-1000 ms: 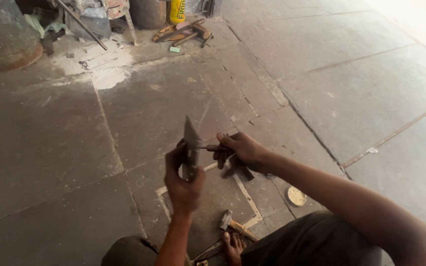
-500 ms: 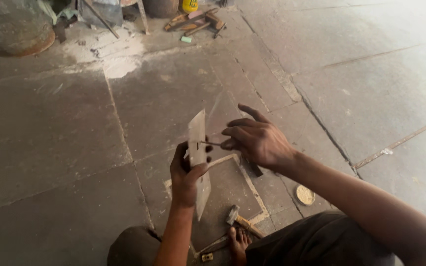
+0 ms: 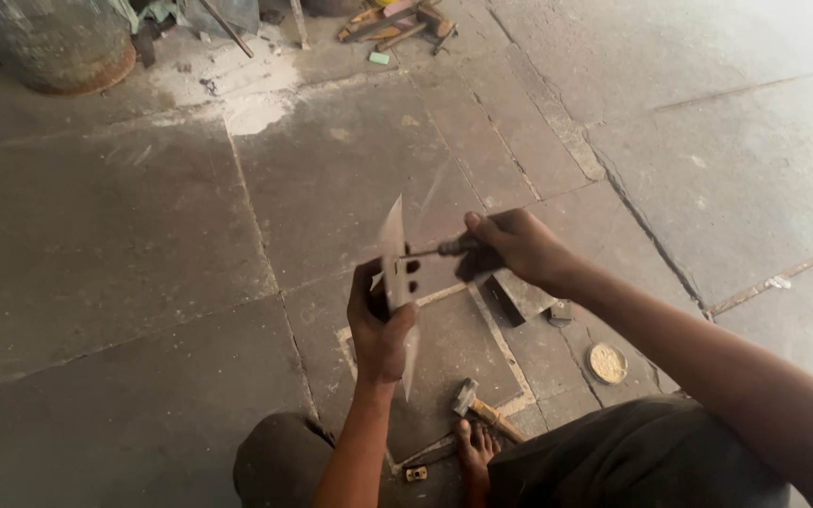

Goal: The person holds a metal plate and uses a divider tool to mark or measure points across its surface, turning the plate over to work on different areas.

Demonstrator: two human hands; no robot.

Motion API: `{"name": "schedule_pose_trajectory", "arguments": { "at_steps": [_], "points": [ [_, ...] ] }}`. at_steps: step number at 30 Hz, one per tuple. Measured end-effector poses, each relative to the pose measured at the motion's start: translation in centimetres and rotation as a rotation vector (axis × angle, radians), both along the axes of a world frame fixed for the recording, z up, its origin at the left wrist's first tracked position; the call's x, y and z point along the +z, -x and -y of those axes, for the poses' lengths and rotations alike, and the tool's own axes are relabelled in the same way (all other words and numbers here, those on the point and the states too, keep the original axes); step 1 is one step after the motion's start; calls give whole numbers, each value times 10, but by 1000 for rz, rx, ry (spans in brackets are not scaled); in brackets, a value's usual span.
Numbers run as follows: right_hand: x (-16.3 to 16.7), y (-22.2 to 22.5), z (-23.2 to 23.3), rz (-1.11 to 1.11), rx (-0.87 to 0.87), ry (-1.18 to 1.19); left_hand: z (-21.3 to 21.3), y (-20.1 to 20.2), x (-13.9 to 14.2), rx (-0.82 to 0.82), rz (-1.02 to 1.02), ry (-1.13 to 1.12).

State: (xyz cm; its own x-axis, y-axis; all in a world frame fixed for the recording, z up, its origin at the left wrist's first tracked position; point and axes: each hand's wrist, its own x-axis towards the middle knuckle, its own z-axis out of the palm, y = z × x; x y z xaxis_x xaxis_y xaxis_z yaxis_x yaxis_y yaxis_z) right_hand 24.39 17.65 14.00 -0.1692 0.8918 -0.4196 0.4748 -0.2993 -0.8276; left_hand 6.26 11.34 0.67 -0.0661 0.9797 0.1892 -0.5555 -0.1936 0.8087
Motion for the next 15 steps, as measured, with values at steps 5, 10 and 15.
{"name": "schedule_pose_trajectory", "arguments": {
  "at_steps": [5,10,15],
  "points": [
    [-13,-4,2,-157,-124,102,-3,-10,-11,115,-102,-32],
    [-15,-9,10,371,376,-855,-15,-2,-7,-47,279,204],
    [-25,-9,18,547,754,-1231,-13,1,1,-200,73,136]
  ]
}}
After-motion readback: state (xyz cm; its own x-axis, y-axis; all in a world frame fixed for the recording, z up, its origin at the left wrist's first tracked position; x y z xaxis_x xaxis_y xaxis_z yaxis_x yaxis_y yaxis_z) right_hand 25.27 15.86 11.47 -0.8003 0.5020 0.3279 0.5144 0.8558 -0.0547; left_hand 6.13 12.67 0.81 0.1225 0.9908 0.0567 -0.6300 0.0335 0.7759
